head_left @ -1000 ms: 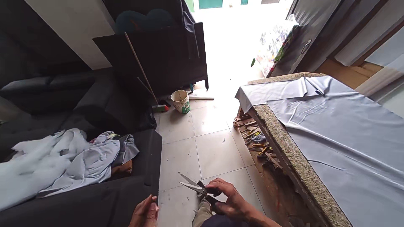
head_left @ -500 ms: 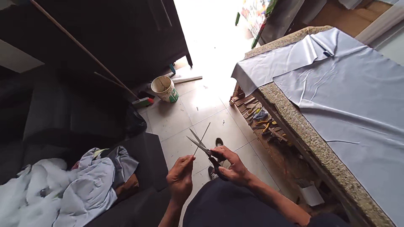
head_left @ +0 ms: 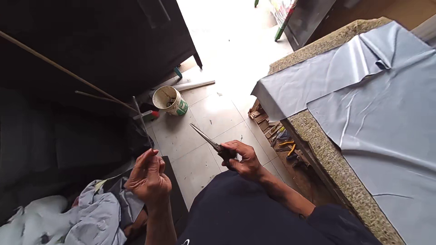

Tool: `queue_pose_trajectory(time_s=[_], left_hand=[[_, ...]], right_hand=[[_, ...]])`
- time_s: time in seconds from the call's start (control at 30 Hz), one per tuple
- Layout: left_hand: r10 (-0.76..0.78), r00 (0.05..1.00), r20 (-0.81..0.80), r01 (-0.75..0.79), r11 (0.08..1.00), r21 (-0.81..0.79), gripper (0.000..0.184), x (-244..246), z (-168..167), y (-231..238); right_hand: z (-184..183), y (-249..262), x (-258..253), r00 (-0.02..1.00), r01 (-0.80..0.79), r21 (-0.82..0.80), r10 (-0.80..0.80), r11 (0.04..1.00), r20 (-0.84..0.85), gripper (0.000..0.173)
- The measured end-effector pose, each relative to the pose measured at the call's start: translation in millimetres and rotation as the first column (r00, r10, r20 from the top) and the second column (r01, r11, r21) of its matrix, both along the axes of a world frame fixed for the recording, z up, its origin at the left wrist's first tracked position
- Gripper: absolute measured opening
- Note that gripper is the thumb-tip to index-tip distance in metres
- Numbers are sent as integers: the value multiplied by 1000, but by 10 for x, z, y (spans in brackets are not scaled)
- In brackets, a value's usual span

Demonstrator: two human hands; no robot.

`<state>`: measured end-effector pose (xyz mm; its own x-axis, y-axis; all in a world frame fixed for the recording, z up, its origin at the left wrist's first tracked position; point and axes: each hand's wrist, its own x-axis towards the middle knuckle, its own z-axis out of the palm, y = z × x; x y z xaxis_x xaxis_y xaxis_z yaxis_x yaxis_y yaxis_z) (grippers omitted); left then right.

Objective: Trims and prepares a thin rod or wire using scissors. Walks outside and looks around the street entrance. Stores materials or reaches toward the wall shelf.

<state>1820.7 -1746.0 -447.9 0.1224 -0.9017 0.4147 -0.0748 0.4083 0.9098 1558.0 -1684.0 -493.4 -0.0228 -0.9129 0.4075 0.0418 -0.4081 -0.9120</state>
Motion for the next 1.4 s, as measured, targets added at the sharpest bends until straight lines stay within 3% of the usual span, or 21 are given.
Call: queue_pose_trajectory(time_s=[0.1,0.13,0.23,0.3,0.4,0.47,0.53,0.63,0.73,0.8,0.87,0.97,1.07,1.13,1.2,1.3,1.33,1.4], left_hand=[[-289,948,135,287,957,30,22,-448,-114,-320],[-342,932,123,339,940,44,22,-598,-151,-423],[-241,970,24,241,971,1,24,-743,-119,-997],[-193,981,-1,192,981,-30,27,-774,-88,-1376],[-402,907,123,399,915,51,25,-1057,-196,-1648],[-484,867,120,476,875,87,26,-1237,-314,-1908],[-387,920,58,385,922,52,26,-1243,-367,-2407],[-293,956,6,293,956,-19,26,-1210,-365,-3249],[-581,811,74,581,814,24,26,-1512,-413,-3782],[-690,723,41,689,724,39,27,-1729,-429,-4136],[-582,813,-28,582,813,18,26,-1798,-361,-4699],[-479,874,-86,480,877,-9,26,-1840,-228,-5485],[-711,702,31,711,703,8,24,-2119,-264,-5762],[-796,602,60,798,603,-1,21,-2325,-379,-5910],[-714,700,-21,714,700,-21,21,-2433,-412,-6221],[-443,879,-175,448,894,-12,25,-2556,-334,-6831],[-439,885,-153,443,897,-7,24,-2639,-329,-6982],[-577,817,-17,577,816,33,22,-2878,-403,-7135]], right_hand=[[60,-434,-259,993,-20,-3,19,1000,-113,58],[81,-552,-316,994,-13,-3,13,1000,-104,56],[115,-857,-515,997,68,-14,-69,998,-32,41],[83,-1055,-624,991,130,-4,-130,992,-44,40],[31,-1424,-707,978,145,32,-139,989,-153,56],[8,-1714,-760,974,154,47,-143,987,-178,55],[-17,-2024,-870,972,209,56,-201,976,-122,42],[-54,-2539,-1102,957,264,47,-255,963,-141,42],[-5,-3145,-1229,932,258,54,-234,965,-275,60],[53,-3517,-1258,923,291,63,-263,955,-282,55],[72,-3839,-1334,919,353,66,-332,933,-215,43],[29,-4229,-1463,895,428,87,-409,899,-180,46],[34,-4678,-1534,908,389,119,-358,914,-218,61],[16,-4991,-1584,907,401,95,-381,911,-178,47],[0,-5266,-1705,888,448,69,-434,892,-153,38],[-81,-5635,-2006,868,491,84,-478,867,-134,47],[-112,-5800,-2131,881,461,92,-443,883,-164,55],[-168,-6182,-2334,903,403,88,-380,911,-202,66]])
